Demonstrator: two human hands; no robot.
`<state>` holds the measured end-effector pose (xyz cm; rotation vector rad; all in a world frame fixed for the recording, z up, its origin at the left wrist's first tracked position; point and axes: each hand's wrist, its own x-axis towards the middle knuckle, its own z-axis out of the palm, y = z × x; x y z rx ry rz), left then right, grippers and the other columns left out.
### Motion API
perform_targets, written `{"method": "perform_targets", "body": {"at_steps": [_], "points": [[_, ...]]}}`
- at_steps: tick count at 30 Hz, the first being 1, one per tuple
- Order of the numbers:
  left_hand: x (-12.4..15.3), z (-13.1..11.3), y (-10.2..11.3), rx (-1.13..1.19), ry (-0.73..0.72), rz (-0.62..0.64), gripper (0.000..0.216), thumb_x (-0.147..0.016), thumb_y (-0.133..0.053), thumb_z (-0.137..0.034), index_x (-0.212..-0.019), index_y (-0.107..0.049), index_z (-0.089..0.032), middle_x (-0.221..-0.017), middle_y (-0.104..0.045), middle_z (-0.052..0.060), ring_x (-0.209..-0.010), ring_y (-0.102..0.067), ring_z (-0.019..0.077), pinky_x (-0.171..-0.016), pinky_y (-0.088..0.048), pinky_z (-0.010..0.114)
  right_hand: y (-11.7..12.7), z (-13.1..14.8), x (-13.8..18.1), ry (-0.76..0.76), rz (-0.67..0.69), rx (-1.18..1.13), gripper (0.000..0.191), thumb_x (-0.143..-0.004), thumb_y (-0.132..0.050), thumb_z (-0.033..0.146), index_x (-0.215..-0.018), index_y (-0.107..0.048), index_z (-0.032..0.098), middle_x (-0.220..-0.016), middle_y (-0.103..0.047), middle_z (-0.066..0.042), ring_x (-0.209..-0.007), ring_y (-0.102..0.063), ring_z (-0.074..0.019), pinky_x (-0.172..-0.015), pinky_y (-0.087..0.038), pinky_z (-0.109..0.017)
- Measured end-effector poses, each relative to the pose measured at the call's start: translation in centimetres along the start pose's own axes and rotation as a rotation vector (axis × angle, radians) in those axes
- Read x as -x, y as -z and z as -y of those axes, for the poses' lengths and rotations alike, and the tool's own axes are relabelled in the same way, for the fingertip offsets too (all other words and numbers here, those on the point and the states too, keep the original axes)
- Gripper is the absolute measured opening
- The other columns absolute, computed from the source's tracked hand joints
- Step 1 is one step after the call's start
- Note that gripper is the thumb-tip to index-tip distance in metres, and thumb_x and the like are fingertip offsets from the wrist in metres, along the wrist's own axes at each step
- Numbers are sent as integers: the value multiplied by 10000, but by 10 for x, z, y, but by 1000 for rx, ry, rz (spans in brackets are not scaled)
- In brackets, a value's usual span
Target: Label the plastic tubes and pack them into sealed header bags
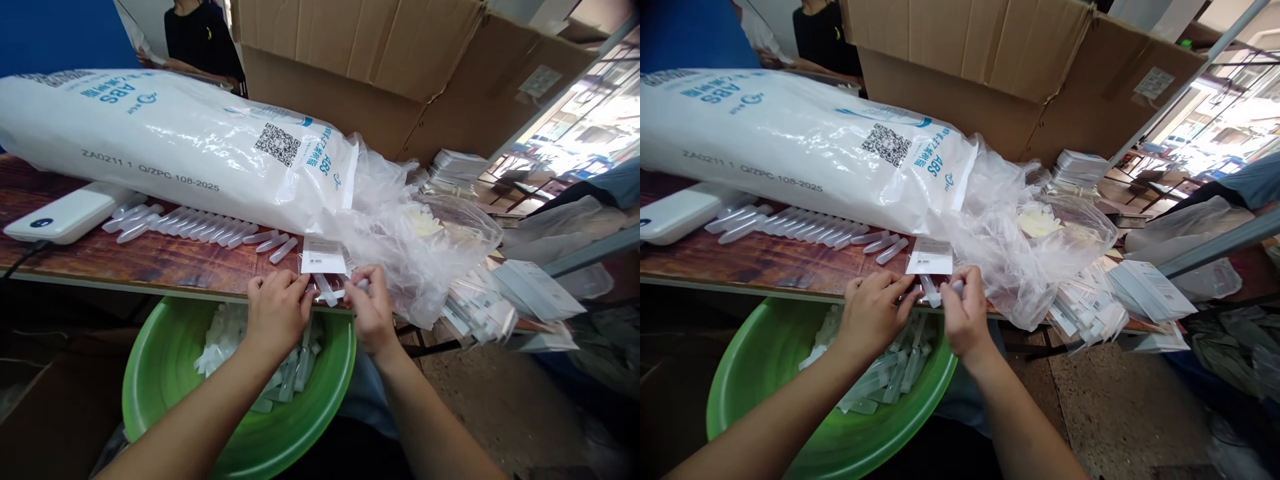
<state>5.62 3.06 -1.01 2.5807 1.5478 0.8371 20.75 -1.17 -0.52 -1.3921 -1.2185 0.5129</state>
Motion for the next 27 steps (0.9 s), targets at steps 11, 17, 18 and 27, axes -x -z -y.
{"method": "perform_targets", "body": {"at_steps": [11, 17, 18, 27], "points": [[2, -6, 1, 2, 25, 16, 219, -909, -524, -343, -1029, -686, -255, -965, -636, 51, -923, -555, 247, -789, -290, 430, 6, 6, -14, 387, 101, 240, 78, -950, -444, 261, -986, -382, 231, -914, -463, -21, -824, -510, -150, -786, -428, -325], [2, -7, -1, -1, 11, 31, 241, -930, -462, -316, -1015, -676, -245, -966, -609, 80, -907, -539, 253, -758, -293, 417, 6, -21, -7, 643, 112, 443, 179, -900, -512, 125, -1059, -512, 209, -988, -496, -83, -933, -534, -191, -833, -501, -368], [2, -7, -2, -3, 12, 33, 247, -930, -453, -305, -1023, -672, -242, -969, -606, 83, -906, -536, 255, -759, -297, 417, 6, -23, -4, 642, 124, 451, 196, -897, -513, 115, -1069, -536, 205, -996, -502, -90, -937, -539, -192, -836, -511, -367], [5, -4, 5, 55, -28, 119, 317, -807, -485, -191, -1085, -634, -212, -1025, -577, 89, -952, -528, 268, -792, -349, 434, 6, -15, 11, 539, 313, 522, 526, -919, -440, 123, -1435, -349, 169, -1492, -264, -192, -1380, -338, -284, -1099, -399, -488]]}}
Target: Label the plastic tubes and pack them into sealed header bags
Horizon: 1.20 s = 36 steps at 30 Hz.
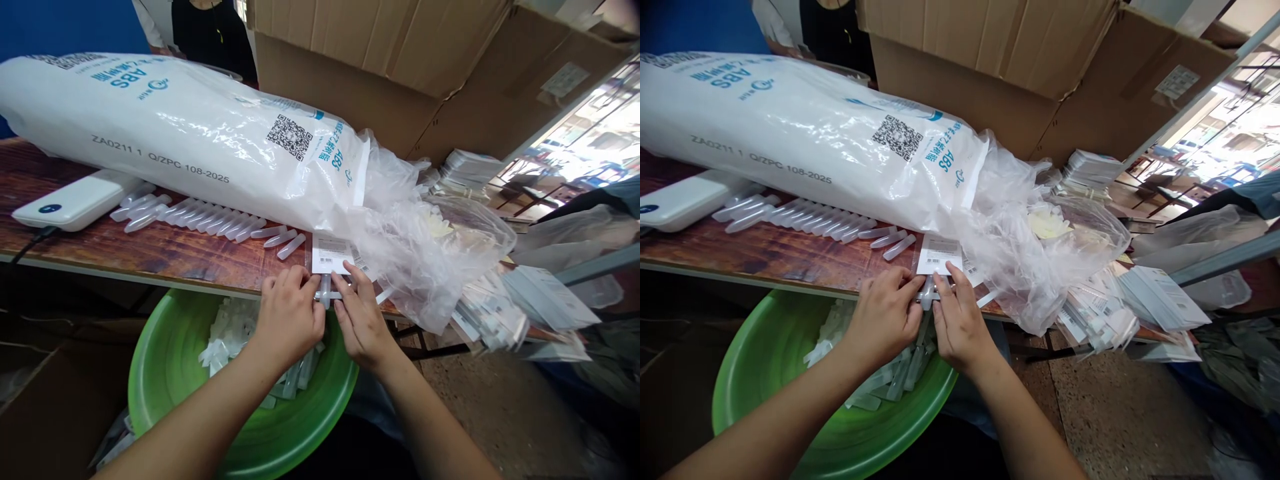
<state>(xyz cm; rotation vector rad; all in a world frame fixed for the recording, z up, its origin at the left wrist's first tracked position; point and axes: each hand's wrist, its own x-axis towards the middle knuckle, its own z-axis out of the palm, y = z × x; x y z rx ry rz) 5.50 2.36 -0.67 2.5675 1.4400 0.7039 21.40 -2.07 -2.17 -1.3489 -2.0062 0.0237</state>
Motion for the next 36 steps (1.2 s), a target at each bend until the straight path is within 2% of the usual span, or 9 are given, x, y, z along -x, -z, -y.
{"method": "perform_targets", "body": {"at_steps": [2, 4, 9, 16, 21, 27, 29, 31, 36], "points": [[1, 2, 7, 31, -20, 62, 349, -764, -501, -193, -1089, -628, -206, -1040, -564, 87, -970, -525, 272, -805, -372, 433, 2, -2, 2, 19, -26, 16, 574, -920, -449, 115, -1469, -297, 176, -1489, -283, -202, -1381, -350, -275, -1087, -415, -483], [2, 3, 13, 52, -45, 122, 376, -749, -516, -211, -1110, -620, -202, -1063, -553, 90, -995, -519, 278, -833, -390, 436, 2, -6, 5, 31, -134, 12, 572, -905, -486, 95, -1449, -336, 189, -1368, -455, -194, -1292, -469, -247, -1034, -475, -455], [3, 5, 20, 47, -86, 167, 434, -816, -548, -366, -1207, -587, -180, -1138, -539, 124, -1067, -496, 312, -901, -405, 468, -4, -15, 12, 5, -327, -65, 264, -857, -592, 109, -1096, -594, 222, -1089, -681, -124, -1025, -668, -218, -841, -596, -384], [-2, 5, 17, 21, -85, 170, 361, -897, -514, -366, -1172, -627, -161, -1084, -566, 125, -1036, -527, 289, -890, -439, 444, 8, -21, 5, 74, -65, -126, 262, -856, -562, 110, -1063, -680, 220, -1242, -646, -134, -1136, -631, -237, -922, -564, -424], [-4, 8, 12, 28, -60, 114, 391, -869, -556, -442, -1099, -666, -145, -1034, -582, 120, -1000, -552, 289, -848, -466, 435, 13, -28, -9, 10, -8, -230, 134, -872, -586, 188, -932, -703, 214, -1000, -724, -108, -941, -691, -206, -823, -578, -387], [-2, 17, 9, 107, -82, 27, 321, -880, -559, -415, -1023, -706, -168, -1015, -632, 92, -960, -588, 250, -860, -484, 404, 32, -20, -72, 91, 140, -245, 159, -845, -594, 158, -928, -700, 241, -926, -711, -34, -870, -663, -165, -792, -532, -319], [-1, 19, 8, 103, -85, 14, 330, -844, -613, -423, -1007, -714, -155, -1012, -644, 102, -957, -596, 262, -859, -491, 412, 23, -6, -104, 114, 158, -153, 176, -792, -622, 120, -889, -714, 235, -902, -682, -18, -857, -636, -148, -763, -498, -274], [-1, 19, 6, 83, -77, 8, 347, -809, -655, -434, -980, -723, -140, -1001, -655, 119, -961, -600, 281, -858, -497, 427, 3, 10, -132, 125, 328, -141, 131, -618, -739, 85, -677, -692, 192, -775, -626, 47, -758, -609, -93, -677, -449, -197], [1, 16, 3, 60, -53, -25, 357, -800, -670, -427, -979, -724, -122, -996, -673, 125, -982, -601, 293, -883, -492, 439, -35, 28, -170, 20, 379, -194, 306, -690, -605, 26, -419, -487, 104, -493, -334, 112, -573, -508, -3, -596, -338, -162]]}}
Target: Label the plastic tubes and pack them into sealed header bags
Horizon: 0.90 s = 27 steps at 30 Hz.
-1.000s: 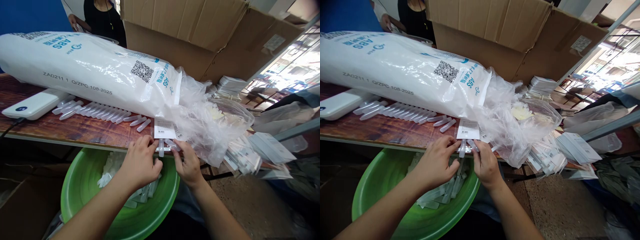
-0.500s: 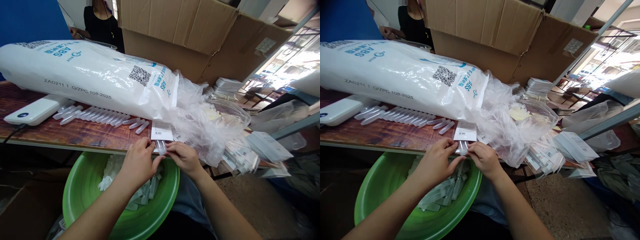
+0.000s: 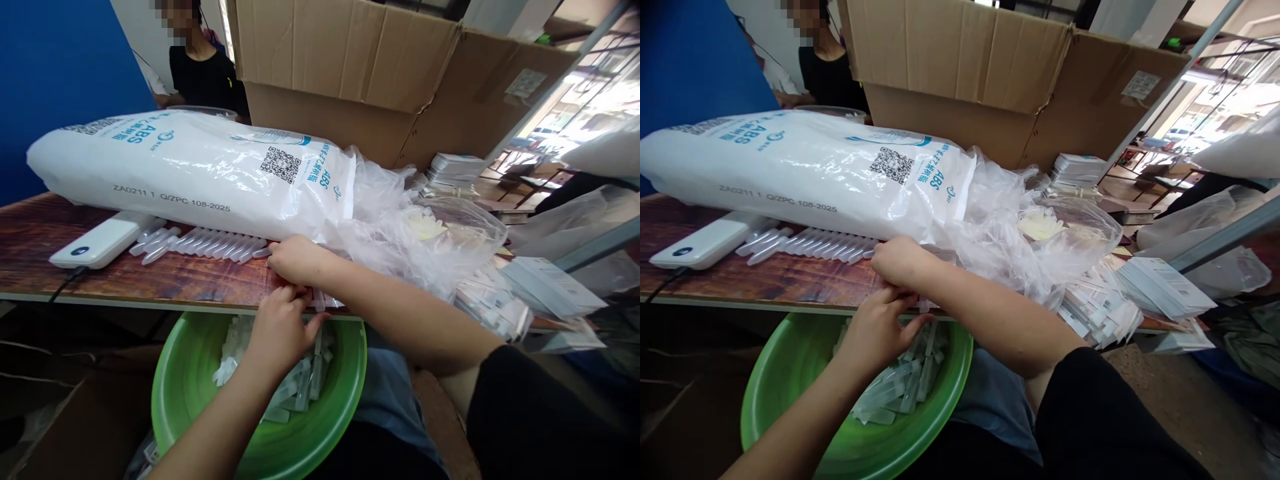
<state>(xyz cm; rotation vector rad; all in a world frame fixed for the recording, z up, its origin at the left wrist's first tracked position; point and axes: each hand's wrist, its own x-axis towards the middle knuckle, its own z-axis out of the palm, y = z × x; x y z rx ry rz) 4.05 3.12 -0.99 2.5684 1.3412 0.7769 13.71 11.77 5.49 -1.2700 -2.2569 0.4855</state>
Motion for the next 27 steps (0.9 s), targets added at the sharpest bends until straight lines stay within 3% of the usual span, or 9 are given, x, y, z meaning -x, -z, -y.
{"method": "perform_targets", "body": {"at_steps": [3, 5, 8, 10, 14, 17, 20, 24, 27], "points": [[2, -5, 0, -31, 18, 21, 333, -805, -668, -399, -979, -714, -120, -1033, -661, 125, -1013, -585, 296, -896, -478, 446, 15, -5, 6, 36, 37, -49, 210, -523, -713, -32, -540, -575, 125, -558, -476, 98, -584, -486, -32, -576, -342, -165], [3, -8, 1, -42, 32, 30, 338, -808, -663, -401, -1002, -699, -126, -1044, -649, 117, -1022, -576, 292, -888, -474, 445, 31, -9, 25, 55, -36, -193, 214, -578, -725, 41, -732, -628, 154, -671, -550, 67, -609, -484, -53, -572, -363, -178], [5, -10, 4, -32, 25, 40, 346, -814, -653, -420, -1033, -675, -153, -1053, -637, 94, -1031, -565, 283, -873, -468, 437, 45, -12, 69, -38, -303, -904, 162, -766, -634, 235, -912, -585, 184, -663, -500, 62, -504, -415, -53, -494, -349, -192], [5, -9, 5, -28, 25, 47, 344, -812, -656, -418, -1040, -667, -161, -1054, -633, 87, -1031, -561, 281, -869, -465, 433, 43, -13, 101, -94, -340, -1345, 168, -789, -584, 282, -921, -566, 182, -617, -433, 80, -422, -307, -31, -460, -326, -186], [5, -8, 4, -39, 9, 46, 363, -822, -642, -423, -1054, -665, -143, -1074, -628, 101, -1027, -558, 287, -867, -462, 433, 27, -17, 149, -146, -386, -1731, 198, -744, -600, 308, -872, -535, 172, -633, -373, 96, -386, -165, 5, -436, -318, -147], [4, -7, 3, -41, 1, 33, 381, -830, -627, -443, -1054, -669, -137, -1073, -629, 107, -1019, -559, 292, -859, -466, 438, 23, -21, 168, -190, -506, -1477, 190, -784, -589, 320, -905, -552, 178, -608, -393, 91, -389, -238, -4, -436, -332, -150], [4, -6, 3, -29, -10, 30, 395, -833, -618, -457, -1056, -674, -136, -1057, -631, 105, -1013, -561, 289, -870, -468, 436, 24, -27, 181, -201, -569, -828, 166, -814, -627, 236, -963, -573, 187, -670, -530, 42, -494, -456, -51, -468, -388, -172], [3, -3, 4, -21, -34, 38, 411, -851, -590, -469, -1064, -679, -129, -1046, -630, 107, -995, -568, 285, -869, -476, 435, 16, -36, 187, 86, -477, 63, 202, -809, -617, 158, -1000, -554, 173, -754, -585, -8, -605, -542, -100, -535, -454, -218], [1, 1, 3, -9, -63, 38, 377, -870, -573, -445, -1048, -689, -134, -1040, -631, 102, -977, -577, 269, -878, -480, 425, 4, -40, 184, 211, -404, 308, 163, -829, -568, 126, -988, -586, 156, -733, -605, -32, -658, -566, -140, -609, -484, -271]]}}
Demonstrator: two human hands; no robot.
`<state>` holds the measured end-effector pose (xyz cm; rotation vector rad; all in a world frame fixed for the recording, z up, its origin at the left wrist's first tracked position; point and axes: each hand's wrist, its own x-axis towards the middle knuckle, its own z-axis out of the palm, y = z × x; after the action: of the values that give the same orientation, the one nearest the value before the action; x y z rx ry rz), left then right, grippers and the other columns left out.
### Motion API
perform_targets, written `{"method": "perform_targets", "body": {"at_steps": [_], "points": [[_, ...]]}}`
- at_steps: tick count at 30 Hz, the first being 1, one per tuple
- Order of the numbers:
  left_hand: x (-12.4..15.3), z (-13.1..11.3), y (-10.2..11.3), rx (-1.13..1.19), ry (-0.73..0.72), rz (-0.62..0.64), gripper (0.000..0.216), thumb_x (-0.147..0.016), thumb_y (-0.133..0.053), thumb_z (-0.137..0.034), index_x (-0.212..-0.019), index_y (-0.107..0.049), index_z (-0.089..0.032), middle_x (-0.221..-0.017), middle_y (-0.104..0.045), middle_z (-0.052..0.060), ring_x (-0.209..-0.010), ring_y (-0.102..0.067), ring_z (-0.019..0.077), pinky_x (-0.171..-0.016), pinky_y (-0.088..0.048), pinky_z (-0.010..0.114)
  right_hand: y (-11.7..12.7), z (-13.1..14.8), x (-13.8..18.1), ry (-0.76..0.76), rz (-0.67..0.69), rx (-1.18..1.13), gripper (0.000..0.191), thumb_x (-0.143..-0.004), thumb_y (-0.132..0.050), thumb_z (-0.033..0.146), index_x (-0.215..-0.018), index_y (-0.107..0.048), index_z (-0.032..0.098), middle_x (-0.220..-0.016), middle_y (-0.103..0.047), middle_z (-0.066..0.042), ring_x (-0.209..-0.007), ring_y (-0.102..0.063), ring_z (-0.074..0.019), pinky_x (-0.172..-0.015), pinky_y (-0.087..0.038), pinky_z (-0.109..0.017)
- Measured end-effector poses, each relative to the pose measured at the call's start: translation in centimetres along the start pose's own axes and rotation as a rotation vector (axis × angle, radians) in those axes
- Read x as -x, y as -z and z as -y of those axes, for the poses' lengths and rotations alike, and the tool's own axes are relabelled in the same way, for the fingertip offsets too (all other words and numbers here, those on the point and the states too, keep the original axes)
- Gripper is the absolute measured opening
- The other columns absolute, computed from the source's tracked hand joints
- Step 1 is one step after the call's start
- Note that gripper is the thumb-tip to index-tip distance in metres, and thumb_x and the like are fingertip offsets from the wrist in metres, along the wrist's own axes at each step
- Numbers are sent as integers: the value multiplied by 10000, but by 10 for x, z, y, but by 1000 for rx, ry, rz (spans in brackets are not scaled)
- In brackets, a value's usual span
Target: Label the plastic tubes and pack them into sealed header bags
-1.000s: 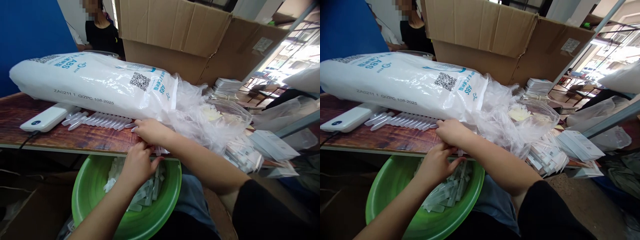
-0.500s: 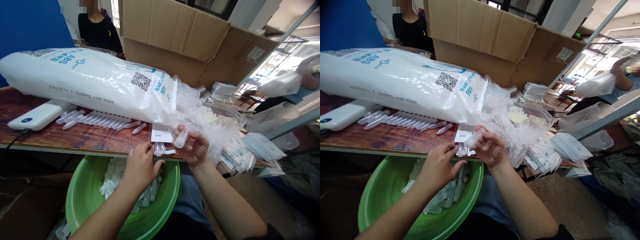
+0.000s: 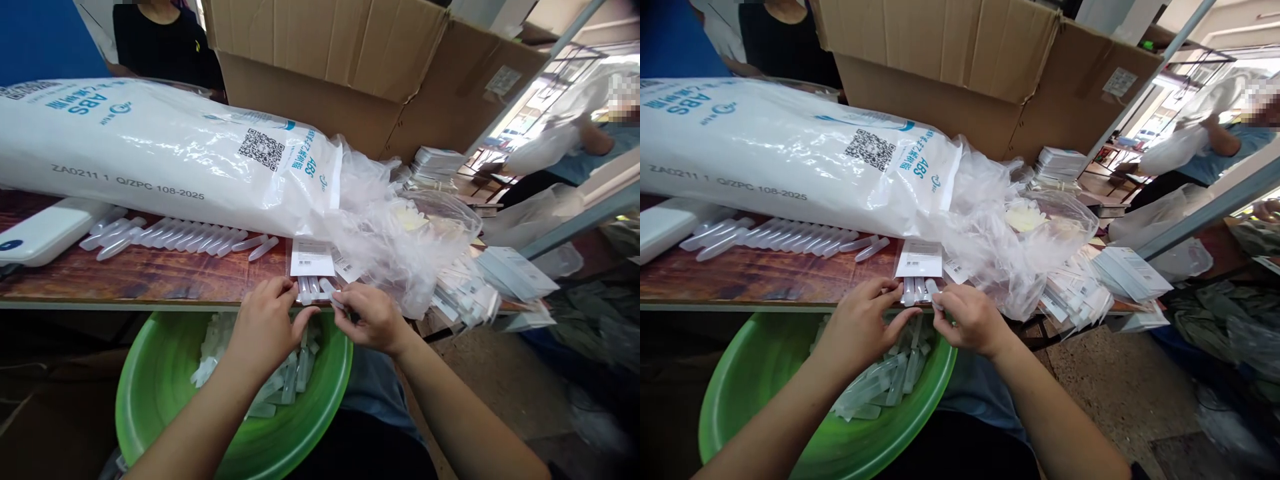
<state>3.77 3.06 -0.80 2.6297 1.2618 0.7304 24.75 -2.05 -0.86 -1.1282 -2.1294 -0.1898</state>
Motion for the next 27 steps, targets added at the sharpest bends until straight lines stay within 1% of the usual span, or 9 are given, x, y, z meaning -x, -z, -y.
{"method": "perform_targets", "body": {"at_steps": [4, 7, 10, 13, 15, 17, 20, 23, 27], "points": [[-3, 7, 0, 15, -28, 17, 346, -894, -545, -422, -1021, -699, -138, -1032, -635, 97, -969, -594, 255, -882, -486, 405, -12, 5, -2, 25, 58, 112, 274, -882, -478, 84, -1121, -611, 75, -829, -654, -121, -769, -597, -206, -676, -508, -339], [-7, 10, 4, 30, -17, 39, 352, -884, -555, -449, -1017, -691, -153, -1012, -634, 89, -940, -612, 246, -844, -498, 384, -15, 9, -4, 10, 135, 182, 339, -901, -435, 66, -1201, -592, 47, -923, -666, -152, -845, -610, -218, -728, -527, -346], [-13, 9, 12, 22, 10, 116, 326, -873, -569, -453, -1003, -672, -172, -988, -625, 69, -852, -626, 221, -776, -501, 357, -14, 8, -8, -38, 148, 200, 301, -923, -432, 98, -1141, -639, 84, -884, -674, -119, -813, -617, -197, -724, -528, -321], [-22, 5, 20, -11, 26, 214, 321, -855, -581, -474, -959, -652, -178, -966, -615, 61, -809, -625, 221, -716, -489, 351, -8, 3, -14, -108, 123, 199, 209, -924, -494, 188, -973, -688, 126, -813, -650, -89, -741, -600, -182, -679, -513, -310], [-27, 1, 23, -35, 35, 245, 329, -852, -574, -481, -943, -648, -173, -957, -619, 66, -825, -628, 236, -717, -482, 361, -3, -2, -20, -176, 111, 182, 197, -890, -571, 268, -989, -678, 137, -902, -647, -103, -810, -605, -200, -727, -515, -335], [-31, -1, 25, -67, 43, 254, 323, -866, -554, -461, -941, -659, -164, -947, -632, 74, -851, -633, 249, -740, -478, 375, 0, -7, -24, -226, 149, 159, 355, -869, -605, 326, -1175, -617, 147, -1138, -623, -142, -1028, -594, -244, -861, -500, -390], [-34, -4, 28, -139, 52, 281, 321, -865, -557, -439, -955, -686, -158, -938, -651, 88, -876, -640, 275, -766, -473, 403, 0, -17, -28, -216, 331, 123, 545, -913, -542, 378, -1410, -426, 188, -1465, -433, -149, -1338, -425, -267, -1022, -412, -461], [-34, -8, 31, -214, 53, 307, 333, -851, -580, -436, -981, -699, -154, -946, -655, 105, -889, -645, 305, -763, -473, 431, -4, -28, -27, -181, 498, 70, 629, -937, -480, 455, -1483, -300, 200, -1552, -287, -138, -1432, -292, -272, -1050, -379, -500], [-37, -12, 29, -257, 19, 320, 301, -858, -576, -392, -962, -702, -139, -956, -641, 123, -867, -651, 304, -742, -479, 426, -6, -36, -27, -170, 541, 45, 664, -940, -448, 502, -1500, -250, 204, -1555, -258, -138, -1455, -230, -281, -1042, -373, -527]]}}
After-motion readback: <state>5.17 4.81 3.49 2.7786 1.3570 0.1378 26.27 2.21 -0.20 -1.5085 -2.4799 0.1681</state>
